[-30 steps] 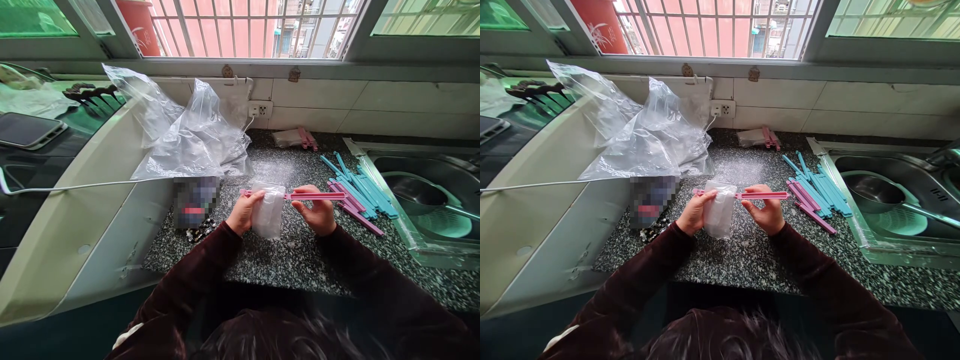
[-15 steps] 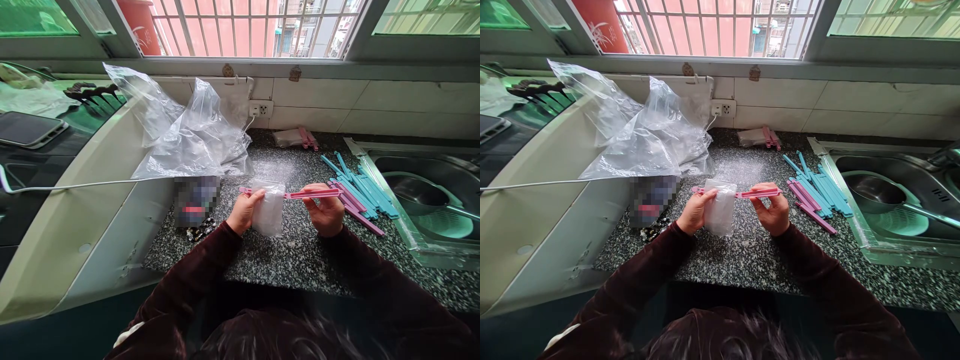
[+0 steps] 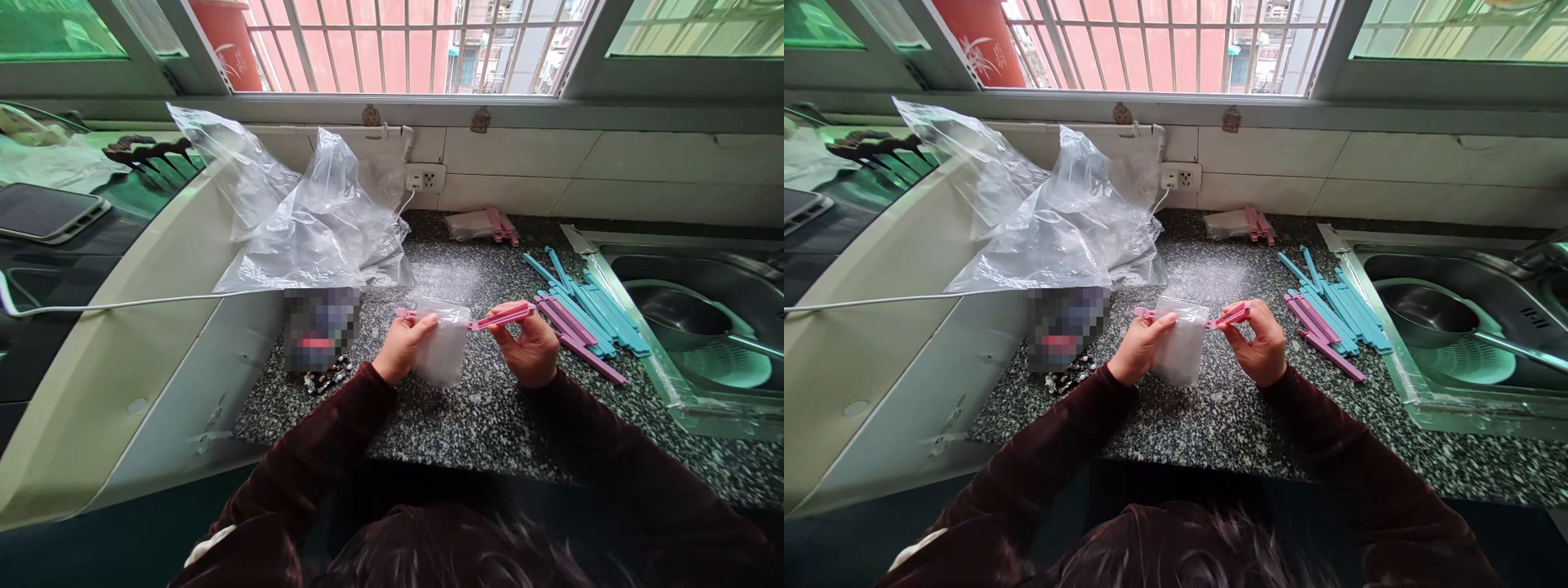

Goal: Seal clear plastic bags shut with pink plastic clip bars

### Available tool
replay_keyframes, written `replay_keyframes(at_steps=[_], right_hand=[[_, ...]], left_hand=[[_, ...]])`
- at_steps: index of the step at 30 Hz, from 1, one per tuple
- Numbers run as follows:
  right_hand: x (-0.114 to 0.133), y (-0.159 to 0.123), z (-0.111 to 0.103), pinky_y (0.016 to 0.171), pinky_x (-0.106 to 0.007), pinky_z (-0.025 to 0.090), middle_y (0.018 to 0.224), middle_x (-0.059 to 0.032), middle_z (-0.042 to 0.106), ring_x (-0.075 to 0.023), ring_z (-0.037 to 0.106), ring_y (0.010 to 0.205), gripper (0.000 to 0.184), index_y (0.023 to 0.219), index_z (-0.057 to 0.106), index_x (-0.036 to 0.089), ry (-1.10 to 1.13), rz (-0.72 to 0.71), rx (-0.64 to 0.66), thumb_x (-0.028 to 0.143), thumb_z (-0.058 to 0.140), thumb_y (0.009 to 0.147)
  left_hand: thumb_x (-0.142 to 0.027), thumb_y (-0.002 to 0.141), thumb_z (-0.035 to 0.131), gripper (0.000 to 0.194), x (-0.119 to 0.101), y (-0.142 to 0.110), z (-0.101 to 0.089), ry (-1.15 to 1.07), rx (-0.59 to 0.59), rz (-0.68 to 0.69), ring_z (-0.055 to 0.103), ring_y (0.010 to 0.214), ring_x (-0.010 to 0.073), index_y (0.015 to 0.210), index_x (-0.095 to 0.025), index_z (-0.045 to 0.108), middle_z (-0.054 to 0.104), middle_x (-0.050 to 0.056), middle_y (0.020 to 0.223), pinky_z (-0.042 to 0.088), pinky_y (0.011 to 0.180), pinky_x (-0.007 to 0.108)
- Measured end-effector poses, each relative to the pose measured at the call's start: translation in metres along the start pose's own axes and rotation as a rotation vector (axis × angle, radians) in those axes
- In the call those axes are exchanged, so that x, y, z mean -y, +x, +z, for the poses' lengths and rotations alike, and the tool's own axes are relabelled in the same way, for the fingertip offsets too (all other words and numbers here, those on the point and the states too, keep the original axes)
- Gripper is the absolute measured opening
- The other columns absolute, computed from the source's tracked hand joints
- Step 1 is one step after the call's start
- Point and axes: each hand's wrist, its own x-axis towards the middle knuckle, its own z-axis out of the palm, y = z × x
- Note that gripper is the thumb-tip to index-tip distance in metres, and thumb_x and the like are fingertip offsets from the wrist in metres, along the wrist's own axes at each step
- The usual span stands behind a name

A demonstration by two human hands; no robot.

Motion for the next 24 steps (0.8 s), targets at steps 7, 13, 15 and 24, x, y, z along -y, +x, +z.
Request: replay_keyframes(at_steps=[7,13,15,24], right_hand=[[0.0049,0.0034,0.0004,0.073,-0.039,0.050,0.081,-0.0040,0.066,-0.0188,0.060,0.078,0.004,0.081,0.061,0.022,-0.010,-0.093,0.017,0.019,0.062,0.078],[0.0024,0.0029,0.0023,0.072,-0.039,0.049,0.079,-0.0033,0.066,-0.0183,0.059,0.073,0.007,0.083,0.061,0.022,-0.050,-0.108,0.032,0.020,0.063,0.076],[0.0022,0.0030,0.0029,0.071,-0.038,0.049,0.078,-0.0035,0.066,-0.0186,0.059,0.073,0.009,0.084,0.061,0.022,-0.059,-0.127,0.045,0.019,0.063,0.076],[0.0058,0.0031,0.0051,0.065,-0.033,0.050,0.078,-0.0049,0.065,-0.0172,0.059,0.072,0.011,0.088,0.062,0.019,-0.140,-0.198,0.100,0.017,0.059,0.077]], left_hand=[[-0.036,0.058,0.075,0.029,0.0001,-0.0023,0.0035,-0.014,0.022,-0.048,0.054,0.057,0.0111,0.072,-0.011,0.069,0.067,0.002,0.064,0.040,0.059,0.023],[-0.036,0.052,0.078,0.031,0.0011,-0.0020,0.0056,-0.024,-0.014,-0.114,0.053,0.054,0.0098,0.069,-0.011,0.069,0.066,0.002,0.061,0.038,0.055,0.021],[-0.036,0.052,0.077,0.032,0.0018,-0.0014,0.0055,-0.013,-0.005,-0.122,0.053,0.054,0.0101,0.070,-0.010,0.070,0.066,0.003,0.061,0.038,0.055,0.021],[-0.038,0.055,0.074,0.036,0.0034,-0.0020,0.0062,0.070,0.041,-0.134,0.051,0.054,0.0102,0.073,-0.007,0.069,0.064,0.003,0.061,0.036,0.055,0.022]])
